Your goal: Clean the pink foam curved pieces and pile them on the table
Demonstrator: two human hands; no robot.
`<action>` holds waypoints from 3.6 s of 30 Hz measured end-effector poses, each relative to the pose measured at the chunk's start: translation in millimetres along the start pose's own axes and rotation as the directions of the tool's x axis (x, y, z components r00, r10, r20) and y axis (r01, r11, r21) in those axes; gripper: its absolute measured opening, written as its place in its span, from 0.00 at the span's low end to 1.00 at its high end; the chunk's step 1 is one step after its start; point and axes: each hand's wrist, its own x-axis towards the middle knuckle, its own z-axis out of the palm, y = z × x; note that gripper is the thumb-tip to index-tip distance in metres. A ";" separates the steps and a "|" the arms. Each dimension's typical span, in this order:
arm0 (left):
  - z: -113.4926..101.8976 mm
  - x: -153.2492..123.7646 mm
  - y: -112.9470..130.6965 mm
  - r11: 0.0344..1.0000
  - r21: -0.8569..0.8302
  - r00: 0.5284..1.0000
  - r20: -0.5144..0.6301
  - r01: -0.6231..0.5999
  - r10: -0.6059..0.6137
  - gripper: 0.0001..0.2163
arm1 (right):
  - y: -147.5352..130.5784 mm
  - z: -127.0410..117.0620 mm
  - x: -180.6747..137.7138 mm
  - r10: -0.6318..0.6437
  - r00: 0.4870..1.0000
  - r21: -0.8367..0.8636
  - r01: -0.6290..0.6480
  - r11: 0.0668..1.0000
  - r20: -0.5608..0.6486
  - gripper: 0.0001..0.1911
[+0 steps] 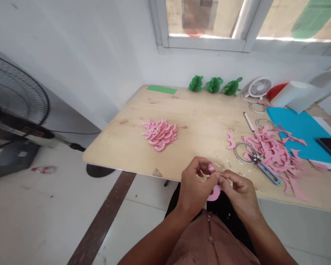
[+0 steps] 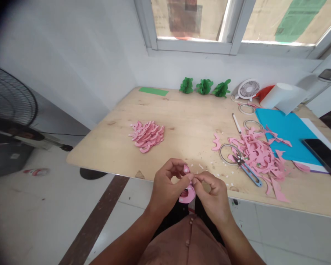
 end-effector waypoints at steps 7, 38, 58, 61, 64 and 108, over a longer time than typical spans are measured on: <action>3.4 0.6 -1.7 0.988 0.130 0.995 -0.044 -0.078 0.084 0.04 | -0.3 1.8 0.5 -0.136 0.991 -0.149 0.133 0.980 -0.016 0.09; -7.7 -7.2 -7.9 0.775 0.463 0.858 -0.058 -0.430 0.510 0.06 | 0.9 1.8 -3.5 -0.113 0.992 -0.156 0.104 0.982 -0.050 0.09; -17.7 -4.7 6.3 0.861 0.404 0.948 0.066 -0.310 0.310 0.05 | -4.8 1.1 -4.1 -0.304 0.953 -0.317 0.288 0.903 0.001 0.06; -16.7 -4.9 6.0 0.859 0.404 0.947 0.067 -0.315 0.315 0.05 | -5.3 1.8 -3.4 -0.292 0.956 -0.307 0.278 0.910 -0.001 0.07; -15.5 -6.0 5.1 0.859 0.398 0.944 0.073 -0.323 0.321 0.05 | -6.2 1.8 -2.8 -0.292 0.956 -0.299 0.276 0.913 -0.009 0.08; -39.2 18.3 17.0 0.938 -0.205 0.880 0.446 0.279 -0.165 0.02 | 5.3 -1.6 -5.9 0.315 0.909 0.494 -0.413 0.765 0.272 0.07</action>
